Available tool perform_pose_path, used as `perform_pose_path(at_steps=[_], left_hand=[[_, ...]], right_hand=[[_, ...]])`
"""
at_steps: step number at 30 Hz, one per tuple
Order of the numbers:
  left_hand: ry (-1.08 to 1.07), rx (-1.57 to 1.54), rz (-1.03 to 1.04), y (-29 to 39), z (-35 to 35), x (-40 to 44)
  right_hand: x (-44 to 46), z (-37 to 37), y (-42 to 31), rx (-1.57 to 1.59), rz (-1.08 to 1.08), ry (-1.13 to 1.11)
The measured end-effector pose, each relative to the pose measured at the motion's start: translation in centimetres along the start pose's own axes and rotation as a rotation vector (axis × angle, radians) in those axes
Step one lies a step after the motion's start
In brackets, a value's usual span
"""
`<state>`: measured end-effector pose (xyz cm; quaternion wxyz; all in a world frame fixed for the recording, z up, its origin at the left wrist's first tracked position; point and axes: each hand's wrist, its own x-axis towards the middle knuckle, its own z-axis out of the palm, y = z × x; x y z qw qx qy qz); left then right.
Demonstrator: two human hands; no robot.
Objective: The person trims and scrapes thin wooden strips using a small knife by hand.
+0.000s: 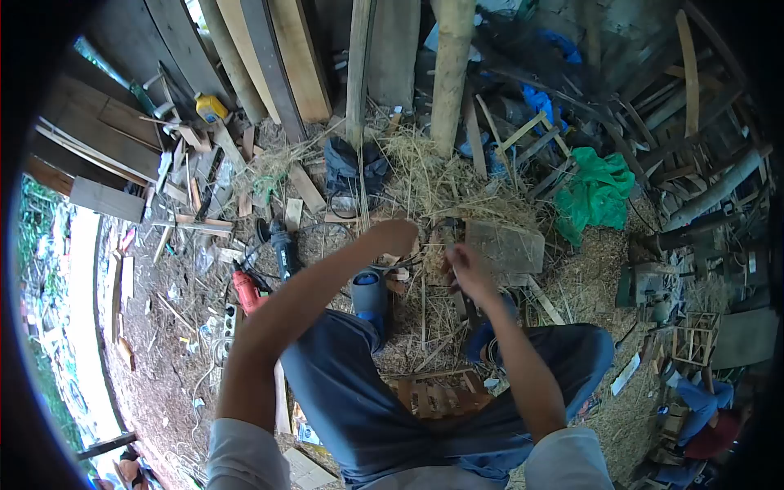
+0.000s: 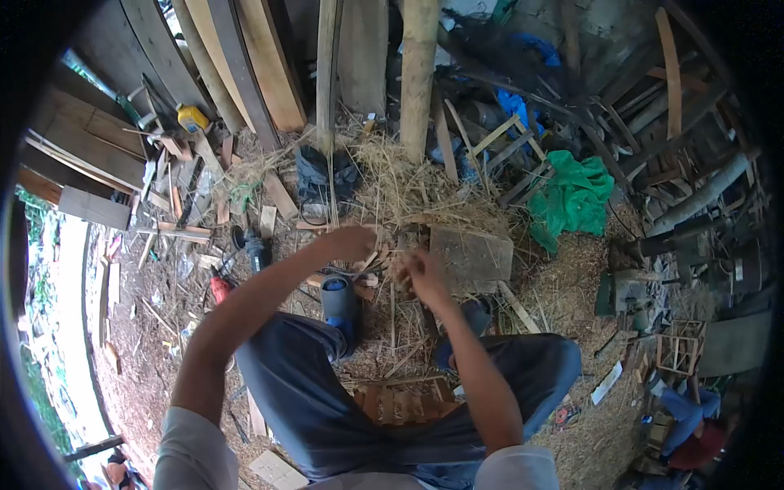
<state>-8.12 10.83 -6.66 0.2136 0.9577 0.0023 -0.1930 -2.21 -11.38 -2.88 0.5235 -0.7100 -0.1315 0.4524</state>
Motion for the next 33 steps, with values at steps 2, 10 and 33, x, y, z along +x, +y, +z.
perform_pose_path(at_steps=[2, 10, 33], left_hand=[[-0.303, 0.130, -0.244, 3.9, 0.5, -0.1], [-0.198, 0.014, -0.275, 1.0, 21.4, 3.9], [0.176, -0.243, -0.371, -3.4, 27.9, 2.8]], right_hand=[[-1.1, 0.9, 2.7, -0.145, 0.119, -0.088], [-0.4, 4.9, 19.9, 0.424, 0.390, -0.060], [2.1, 6.4, 21.3, -0.428, 0.140, 0.087]])
